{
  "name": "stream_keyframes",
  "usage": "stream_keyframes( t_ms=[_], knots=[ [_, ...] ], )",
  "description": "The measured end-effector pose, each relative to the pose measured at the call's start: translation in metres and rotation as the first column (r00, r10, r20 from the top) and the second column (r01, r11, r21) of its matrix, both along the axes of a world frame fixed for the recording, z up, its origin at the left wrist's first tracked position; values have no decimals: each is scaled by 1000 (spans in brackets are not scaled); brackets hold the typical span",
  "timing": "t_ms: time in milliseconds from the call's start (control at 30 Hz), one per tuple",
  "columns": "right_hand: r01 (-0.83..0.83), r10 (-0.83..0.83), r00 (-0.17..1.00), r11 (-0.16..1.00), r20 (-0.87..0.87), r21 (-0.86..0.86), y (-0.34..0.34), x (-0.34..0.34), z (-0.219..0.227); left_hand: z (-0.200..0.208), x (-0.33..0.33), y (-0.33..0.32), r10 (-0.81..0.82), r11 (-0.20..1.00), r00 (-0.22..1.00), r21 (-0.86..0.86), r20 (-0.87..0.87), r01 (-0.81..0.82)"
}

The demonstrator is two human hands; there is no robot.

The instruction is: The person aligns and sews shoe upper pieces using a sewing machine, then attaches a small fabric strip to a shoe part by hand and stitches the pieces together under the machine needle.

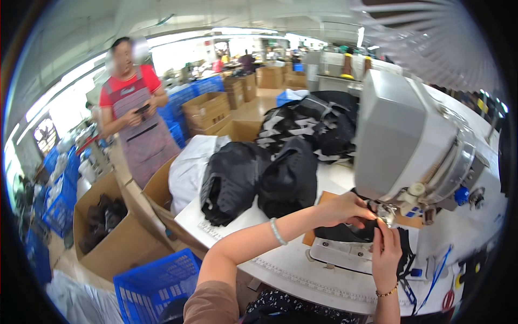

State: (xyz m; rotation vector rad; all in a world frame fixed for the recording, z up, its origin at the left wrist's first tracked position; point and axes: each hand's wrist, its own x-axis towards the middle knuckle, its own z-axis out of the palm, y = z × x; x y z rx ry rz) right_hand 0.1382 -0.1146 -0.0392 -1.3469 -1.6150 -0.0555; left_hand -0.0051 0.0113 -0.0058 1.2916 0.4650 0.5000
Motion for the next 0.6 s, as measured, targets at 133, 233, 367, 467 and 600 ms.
stream_keyframes(
  t_ms=[133, 233, 367, 467, 600],
  knots=[
    [-11, 12, 999, 1000, 33, -19, 3, -1, 1, 0, 1, 2, 55, 998, 998, -38, 25, -54],
    [-23, 23, 1000, 998, 1, -55, 6, 0, 0, -1, 2, 6, 51, 997, 999, -54, -9, -52],
    [-44, 36, 996, 994, -83, -97, 3, -3, 2, 8, 0, 1, 30, 998, 998, -61, -46, -32],
    [-41, 42, 998, 999, -46, 4, 9, 4, -6, 17, -1, -5, 11, 999, 997, -49, -78, -15],
    [-36, 36, 999, 999, 13, 17, 6, 5, -5, 13, 2, -1, -9, 998, 997, -57, -72, 4]
  ],
)
